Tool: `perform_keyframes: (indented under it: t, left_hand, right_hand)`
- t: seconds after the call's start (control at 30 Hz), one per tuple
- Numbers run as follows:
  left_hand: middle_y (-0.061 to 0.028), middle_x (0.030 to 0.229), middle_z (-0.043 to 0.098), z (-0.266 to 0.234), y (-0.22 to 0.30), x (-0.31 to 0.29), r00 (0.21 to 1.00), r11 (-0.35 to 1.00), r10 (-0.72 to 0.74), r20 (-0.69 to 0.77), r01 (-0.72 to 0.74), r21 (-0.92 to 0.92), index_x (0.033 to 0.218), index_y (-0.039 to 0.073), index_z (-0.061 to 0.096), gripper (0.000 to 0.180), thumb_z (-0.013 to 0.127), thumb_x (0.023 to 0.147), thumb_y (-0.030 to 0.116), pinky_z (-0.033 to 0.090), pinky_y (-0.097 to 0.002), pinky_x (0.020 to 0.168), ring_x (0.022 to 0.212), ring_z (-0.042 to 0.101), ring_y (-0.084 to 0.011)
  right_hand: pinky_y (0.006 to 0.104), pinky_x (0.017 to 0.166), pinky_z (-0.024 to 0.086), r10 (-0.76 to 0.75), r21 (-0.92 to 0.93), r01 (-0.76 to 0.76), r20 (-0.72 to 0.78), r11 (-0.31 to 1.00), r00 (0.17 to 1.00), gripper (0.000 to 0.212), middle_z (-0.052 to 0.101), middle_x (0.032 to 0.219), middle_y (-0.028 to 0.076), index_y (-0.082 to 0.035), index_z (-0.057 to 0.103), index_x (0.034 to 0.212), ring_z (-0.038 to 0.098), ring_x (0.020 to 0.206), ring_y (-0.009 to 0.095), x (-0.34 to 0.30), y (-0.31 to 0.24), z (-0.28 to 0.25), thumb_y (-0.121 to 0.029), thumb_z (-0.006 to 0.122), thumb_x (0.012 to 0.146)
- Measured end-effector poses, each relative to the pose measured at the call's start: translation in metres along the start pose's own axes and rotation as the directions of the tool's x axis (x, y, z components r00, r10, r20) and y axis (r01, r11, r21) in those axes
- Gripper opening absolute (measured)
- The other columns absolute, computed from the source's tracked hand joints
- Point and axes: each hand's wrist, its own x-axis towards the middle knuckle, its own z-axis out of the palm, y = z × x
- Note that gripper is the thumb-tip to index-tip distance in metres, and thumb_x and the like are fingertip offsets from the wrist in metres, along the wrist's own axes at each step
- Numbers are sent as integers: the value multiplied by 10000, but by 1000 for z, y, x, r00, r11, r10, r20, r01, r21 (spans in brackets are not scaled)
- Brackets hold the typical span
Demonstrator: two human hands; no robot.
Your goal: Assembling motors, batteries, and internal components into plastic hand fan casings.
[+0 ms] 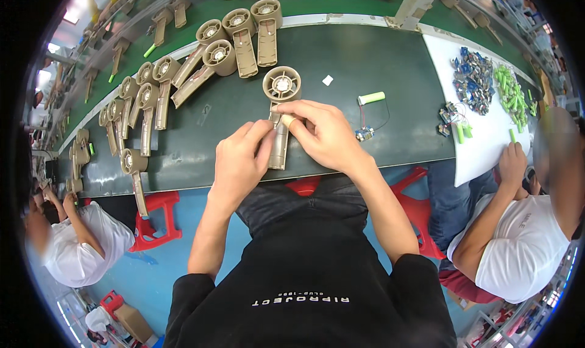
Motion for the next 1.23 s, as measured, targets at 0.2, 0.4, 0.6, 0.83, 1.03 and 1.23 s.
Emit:
perform_keyframes:
  t: [0.2, 0.4, 0.6, 0.83, 1.03, 1.23]
  left_hand:
    - [-103, 708, 597, -5, -3, 5, 990, 981, -95, -103, 75, -180, 966, 55, 660, 122, 692, 848, 54, 461, -377, 517, 560, 586, -268]
    - [-86, 715, 604, -5, -17, 6, 983, 948, -83, -161, 28, -318, 1061, 43, 685, 228, 705, 838, 7, 428, -312, 510, 512, 474, -172]
    - [-100, 937, 658, -8, -10, 0, 938, 667, -322, 127, 320, -673, 1296, 4, 558, 303, 446, 1018, 48, 488, -288, 724, 780, 576, -141]
    - [-101, 958, 677, 12, -15, -10, 927, 628, -374, 44, 287, -724, 1249, -2, 623, 286, 560, 973, 33, 510, -272, 791, 871, 656, -159]
    - [-107, 927, 676, 10, -12, -9, 935, 746, -342, -94, 209, -632, 1105, -35, 692, 204, 646, 912, 11, 517, -290, 750, 809, 656, -174]
    - [-121, 937, 675, 4, -3, -10, 959, 914, -211, -189, 124, -387, 1122, -17, 701, 229, 674, 897, 14, 531, -299, 721, 795, 666, -206]
  right_hand:
    - [245, 551, 401, -101, -88, 108, 78, 990, 992, 194, 672, 870, 64, 2, 699, 1084, 499, 621, 67, 7, 9, 3, -44, 614, 915]
    - [238, 521, 373, 3, 0, -3, 50, 1000, 999, 136, 641, 783, 37, 17, 708, 992, 471, 581, 49, 9, 7, 10, -27, 650, 878]
    - [232, 472, 336, -102, 5, 104, -169, 995, 980, 108, 630, 749, 30, 24, 717, 930, 438, 517, 36, 4, 12, 28, -24, 701, 835]
    - [265, 473, 441, -506, -390, 399, -226, 830, 832, 108, 645, 706, 36, -23, 718, 862, 558, 503, 122, 9, 11, 30, -16, 741, 756]
    - [290, 494, 485, -578, -518, 417, -196, 747, 792, 155, 657, 715, 37, -52, 715, 864, 613, 548, 176, 7, 15, 31, -32, 764, 719]
    - [287, 531, 515, -569, -586, 383, -168, 714, 805, 163, 664, 728, 32, -67, 718, 870, 647, 598, 187, 4, 11, 32, -38, 762, 716]
